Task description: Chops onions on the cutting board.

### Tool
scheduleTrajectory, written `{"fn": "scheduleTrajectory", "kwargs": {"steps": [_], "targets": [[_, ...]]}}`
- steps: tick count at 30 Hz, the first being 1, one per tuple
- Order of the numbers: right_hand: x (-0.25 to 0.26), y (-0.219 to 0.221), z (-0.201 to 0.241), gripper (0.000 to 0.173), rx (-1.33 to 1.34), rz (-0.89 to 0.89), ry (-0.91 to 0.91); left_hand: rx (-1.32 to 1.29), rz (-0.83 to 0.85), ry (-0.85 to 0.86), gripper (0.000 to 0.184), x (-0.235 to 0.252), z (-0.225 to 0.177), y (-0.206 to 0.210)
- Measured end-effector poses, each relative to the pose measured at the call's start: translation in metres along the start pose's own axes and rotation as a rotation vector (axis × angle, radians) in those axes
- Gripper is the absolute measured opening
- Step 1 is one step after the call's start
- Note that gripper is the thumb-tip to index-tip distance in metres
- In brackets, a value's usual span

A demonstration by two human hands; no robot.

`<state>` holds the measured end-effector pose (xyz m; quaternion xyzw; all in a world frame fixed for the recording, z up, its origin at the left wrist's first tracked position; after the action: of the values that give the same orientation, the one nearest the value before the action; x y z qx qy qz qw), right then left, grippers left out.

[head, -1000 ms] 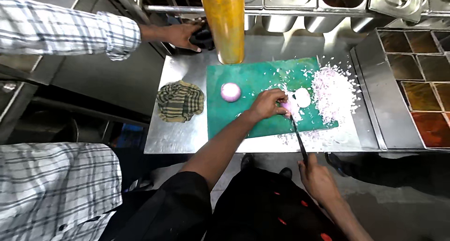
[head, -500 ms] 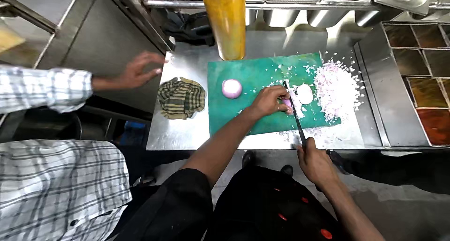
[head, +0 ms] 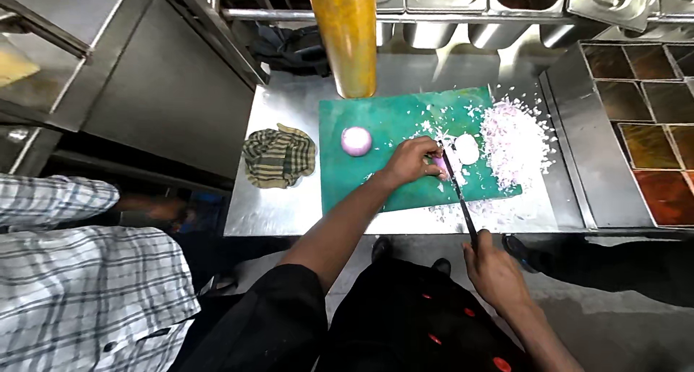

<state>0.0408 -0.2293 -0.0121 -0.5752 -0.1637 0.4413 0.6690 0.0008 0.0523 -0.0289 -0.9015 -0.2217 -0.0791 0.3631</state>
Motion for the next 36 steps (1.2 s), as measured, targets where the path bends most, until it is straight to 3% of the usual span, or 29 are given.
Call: {"fn": "scheduleTrajectory", "kwargs": {"steps": [7,11,18,24,32,36], "targets": [[0.024,0.004,0.007,0.03,-0.003,0.083,0.033,-0.008,-0.008,0.002,0.04,0.0,0.002,0.001],[0.0,0.031,-0.006,0.037,0.059,0.177,0.089,-0.006,-0.013,0.005,0.038,0.0,0.002,0.001],[-0.002,0.003,-0.001,0.029,0.013,-0.006,0.014,-0.021,-0.024,0.015,0.041,-0.002,0.001,0.001],[-0.003,0.003,0.0,0.03,0.001,-0.01,-0.01,-0.027,-0.044,0.028,0.04,-0.003,0.004,0.002],[0.029,0.001,0.01,0.032,0.017,0.115,0.056,-0.027,-0.037,0.012,0.04,-0.002,0.004,0.002],[0.011,0.022,0.001,0.034,0.06,0.211,0.086,-0.02,-0.027,0.004,0.038,-0.004,0.002,0.002]]}}
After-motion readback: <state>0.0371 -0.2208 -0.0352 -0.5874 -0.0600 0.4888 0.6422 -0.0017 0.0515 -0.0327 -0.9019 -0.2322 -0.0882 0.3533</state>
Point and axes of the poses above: each hand's wrist, its own x-axis towards the middle knuckle, its own y-axis out of the palm, z = x × y, the point moved 3 cm from there along x, towards the middle knuckle, and after that the axes turned 1 degree about -x, right-handed, at the moved point
